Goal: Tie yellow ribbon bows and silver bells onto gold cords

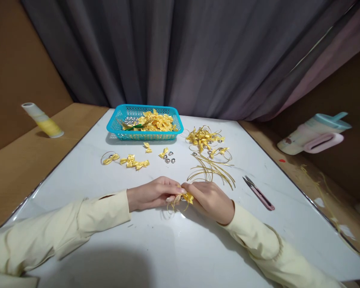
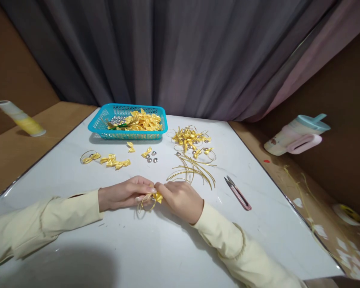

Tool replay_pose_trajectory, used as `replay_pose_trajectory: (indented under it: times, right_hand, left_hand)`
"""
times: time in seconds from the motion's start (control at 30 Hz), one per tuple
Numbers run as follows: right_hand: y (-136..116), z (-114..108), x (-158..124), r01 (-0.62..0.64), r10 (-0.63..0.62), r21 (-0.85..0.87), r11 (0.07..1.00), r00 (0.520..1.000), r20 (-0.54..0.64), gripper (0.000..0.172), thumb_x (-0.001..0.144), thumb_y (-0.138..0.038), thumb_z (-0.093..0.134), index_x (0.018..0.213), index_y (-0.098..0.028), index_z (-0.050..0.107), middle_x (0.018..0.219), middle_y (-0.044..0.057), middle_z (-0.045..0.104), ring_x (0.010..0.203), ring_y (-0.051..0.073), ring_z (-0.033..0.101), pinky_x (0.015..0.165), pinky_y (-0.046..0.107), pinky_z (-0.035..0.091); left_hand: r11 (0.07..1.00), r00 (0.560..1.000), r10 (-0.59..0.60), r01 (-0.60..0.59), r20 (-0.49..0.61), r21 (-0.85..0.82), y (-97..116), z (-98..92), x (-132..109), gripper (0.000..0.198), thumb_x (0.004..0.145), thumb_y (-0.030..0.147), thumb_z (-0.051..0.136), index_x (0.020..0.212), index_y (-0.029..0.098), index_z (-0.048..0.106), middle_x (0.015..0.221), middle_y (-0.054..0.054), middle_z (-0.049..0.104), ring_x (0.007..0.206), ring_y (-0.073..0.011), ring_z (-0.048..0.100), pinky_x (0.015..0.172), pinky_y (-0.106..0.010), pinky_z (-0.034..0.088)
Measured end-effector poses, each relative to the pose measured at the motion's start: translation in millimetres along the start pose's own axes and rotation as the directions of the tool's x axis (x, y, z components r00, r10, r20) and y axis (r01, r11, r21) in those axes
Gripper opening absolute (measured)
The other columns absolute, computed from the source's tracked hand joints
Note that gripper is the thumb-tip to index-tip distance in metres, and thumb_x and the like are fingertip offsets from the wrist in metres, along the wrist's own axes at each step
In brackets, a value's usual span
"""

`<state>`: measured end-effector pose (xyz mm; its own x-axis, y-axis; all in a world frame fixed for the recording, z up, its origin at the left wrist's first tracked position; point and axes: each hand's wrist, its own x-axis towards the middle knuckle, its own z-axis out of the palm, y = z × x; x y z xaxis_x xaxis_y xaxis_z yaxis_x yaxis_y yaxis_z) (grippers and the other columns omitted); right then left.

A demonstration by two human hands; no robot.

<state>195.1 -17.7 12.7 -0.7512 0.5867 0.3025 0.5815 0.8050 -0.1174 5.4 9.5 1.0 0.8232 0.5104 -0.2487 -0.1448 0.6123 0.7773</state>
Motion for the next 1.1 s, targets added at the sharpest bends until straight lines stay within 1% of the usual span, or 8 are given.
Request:
replay_pose_trajectory:
  times: [0.1, 0.27, 0.4, 0.53, 0.67, 0.8, 0.93, 1.1]
  right_hand:
    - [1.9, -2.1, 0.9, 0.043, -0.044, -0.024, 0.999, 0.999, -0.025, 0.026, 0.095, -0.019, 0.024, 0.091, -0.014, 0.049, 0.060, 0.002, 0.054, 0.051, 0.013, 0.045, 0.051, 0.025, 0.030]
    - [6.1, -2.7, 1.8, 0.133, -0.144, -0.157, 0.979, 0.988, -0.064, 0.027, 0.094, -0.011, 0.022, 0.087, -0.014, 0.049, 0.058, 0.002, 0.052, 0.052, 0.014, 0.044, 0.050, 0.026, 0.029]
    - [12.1, -4.4, 1.6, 0.171, -0.195, -0.247, 0.954, 0.977, -0.080, 0.026, 0.094, -0.011, 0.023, 0.092, -0.011, 0.049, 0.059, 0.003, 0.053, 0.052, 0.014, 0.044, 0.048, 0.028, 0.029]
    - [20.8, -5.0, 0.2, 0.148, -0.179, -0.331, 0.932, 0.982, -0.065, 0.026, 0.092, -0.008, 0.024, 0.097, -0.010, 0.050, 0.061, 0.004, 0.054, 0.055, 0.015, 0.047, 0.047, 0.029, 0.029]
    - [29.7, -2.7, -1.3, 0.128, -0.167, -0.377, 0.917, 0.983, -0.074, 0.024, 0.092, -0.009, 0.026, 0.096, -0.009, 0.050, 0.061, 0.004, 0.054, 0.055, 0.015, 0.047, 0.047, 0.029, 0.030]
    - [39.3, 0.1, -3.2, 0.095, -0.149, -0.411, 0.907, 0.983, -0.103, 0.021, 0.093, -0.010, 0.029, 0.092, -0.009, 0.050, 0.062, 0.004, 0.055, 0.055, 0.015, 0.048, 0.049, 0.028, 0.031]
    - [48.3, 2.7, -4.7, 0.039, -0.102, -0.429, 0.902, 0.987, -0.125, 0.020, 0.093, -0.012, 0.032, 0.085, -0.011, 0.050, 0.061, 0.002, 0.053, 0.054, 0.014, 0.046, 0.049, 0.027, 0.030]
    - [60.9, 6.2, -6.9, -0.045, -0.025, -0.460, 0.887, 0.989, -0.145, 0.021, 0.092, -0.012, 0.032, 0.079, -0.015, 0.049, 0.058, 0.001, 0.052, 0.051, 0.014, 0.043, 0.049, 0.026, 0.028]
  left_hand:
    - [1.000, 1.000, 0.007, -0.007, 0.010, -0.010, 0.4, 0.3, -0.6, 0.030, 0.073, 0.025, 0.066, 0.052, 0.013, 0.048, 0.047, 0.005, 0.042, 0.048, -0.0060, 0.034, 0.054, -0.023, 0.027]
    - [1.000, 1.000, 0.004, -0.004, 0.011, -0.005, 0.8, 0.4, -1.4, 0.031, 0.075, 0.024, 0.065, 0.052, 0.013, 0.046, 0.047, 0.006, 0.041, 0.048, -0.0057, 0.034, 0.053, -0.022, 0.026]
    - [1.000, 0.999, 0.003, -0.004, 0.037, 0.008, 0.9, 1.7, -2.1, 0.031, 0.076, 0.024, 0.063, 0.053, 0.013, 0.045, 0.047, 0.006, 0.039, 0.049, -0.0060, 0.033, 0.054, -0.022, 0.028]
    - [1.000, 0.999, -0.012, 0.011, 0.032, 0.028, 1.5, 5.3, -3.4, 0.030, 0.074, 0.025, 0.064, 0.054, 0.014, 0.045, 0.045, 0.007, 0.037, 0.048, -0.0066, 0.033, 0.055, -0.023, 0.029]
    - [0.997, 0.999, -0.032, 0.032, 0.002, 0.068, 2.8, 8.5, -4.4, 0.028, 0.072, 0.028, 0.066, 0.056, 0.014, 0.049, 0.047, 0.006, 0.041, 0.047, -0.0064, 0.033, 0.052, -0.023, 0.027]
    - [0.991, 0.999, -0.048, 0.049, -0.007, 0.121, 2.8, 8.9, -5.2, 0.027, 0.072, 0.030, 0.066, 0.057, 0.013, 0.050, 0.052, 0.004, 0.045, 0.051, -0.0071, 0.037, 0.052, -0.023, 0.025]
    - [0.970, 0.999, -0.041, 0.040, 0.000, 0.239, 0.7, 7.6, -6.3, 0.028, 0.075, 0.030, 0.062, 0.058, 0.013, 0.050, 0.051, 0.005, 0.044, 0.048, -0.0059, 0.032, 0.048, -0.024, 0.018]
    - [0.955, 0.997, -0.068, 0.055, 0.033, 0.291, 0.0, 9.5, -8.1, 0.026, 0.075, 0.033, 0.062, 0.061, 0.013, 0.052, 0.049, 0.005, 0.043, 0.045, -0.0061, 0.031, 0.046, -0.024, 0.019]
